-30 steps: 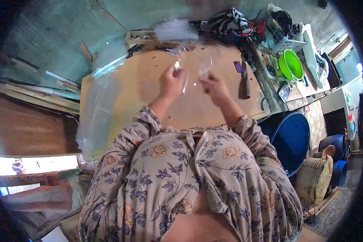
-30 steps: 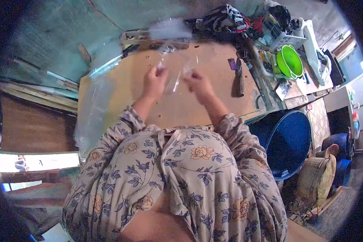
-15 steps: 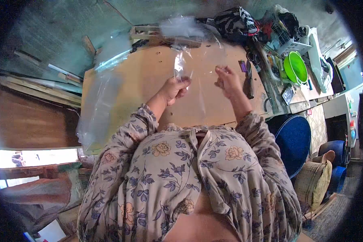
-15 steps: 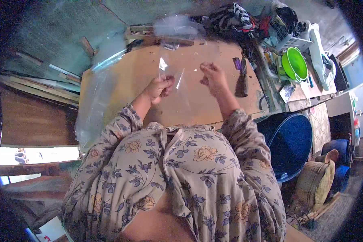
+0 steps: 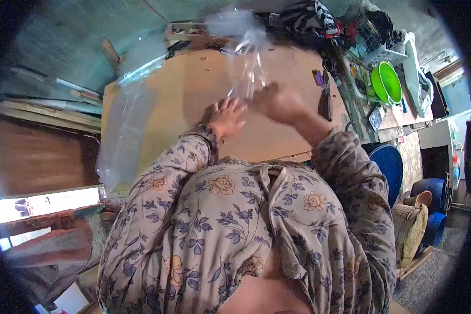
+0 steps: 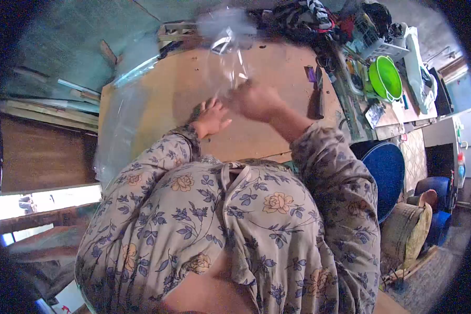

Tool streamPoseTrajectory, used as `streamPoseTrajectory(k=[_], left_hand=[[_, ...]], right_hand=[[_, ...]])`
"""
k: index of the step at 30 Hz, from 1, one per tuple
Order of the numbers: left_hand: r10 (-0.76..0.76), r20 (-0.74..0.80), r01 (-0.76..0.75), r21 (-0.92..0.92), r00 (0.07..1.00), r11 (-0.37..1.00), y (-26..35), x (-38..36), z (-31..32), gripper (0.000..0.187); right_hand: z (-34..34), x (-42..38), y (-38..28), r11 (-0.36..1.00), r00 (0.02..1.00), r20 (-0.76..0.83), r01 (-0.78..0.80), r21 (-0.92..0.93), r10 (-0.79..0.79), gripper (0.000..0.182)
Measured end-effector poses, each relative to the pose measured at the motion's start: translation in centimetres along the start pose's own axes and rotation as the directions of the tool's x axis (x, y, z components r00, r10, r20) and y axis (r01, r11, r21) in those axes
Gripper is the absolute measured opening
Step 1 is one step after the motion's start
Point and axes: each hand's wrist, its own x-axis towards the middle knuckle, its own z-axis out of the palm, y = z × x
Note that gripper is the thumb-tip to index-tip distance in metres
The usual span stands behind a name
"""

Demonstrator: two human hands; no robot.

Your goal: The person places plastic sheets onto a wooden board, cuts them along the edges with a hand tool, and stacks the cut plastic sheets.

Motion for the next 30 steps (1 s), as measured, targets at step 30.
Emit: streamPoseTrajectory(k=[30], left_hand=[[-0.166, -0.187, 0.181, 0.065, 0.968, 0.981, 0.2, -3.5, 1.6, 0.070]], right_hand=[[9.9, -10.8, -7.5, 0.455, 0.425, 0.415, -0.890, 0.029, 0.805, 0.061]])
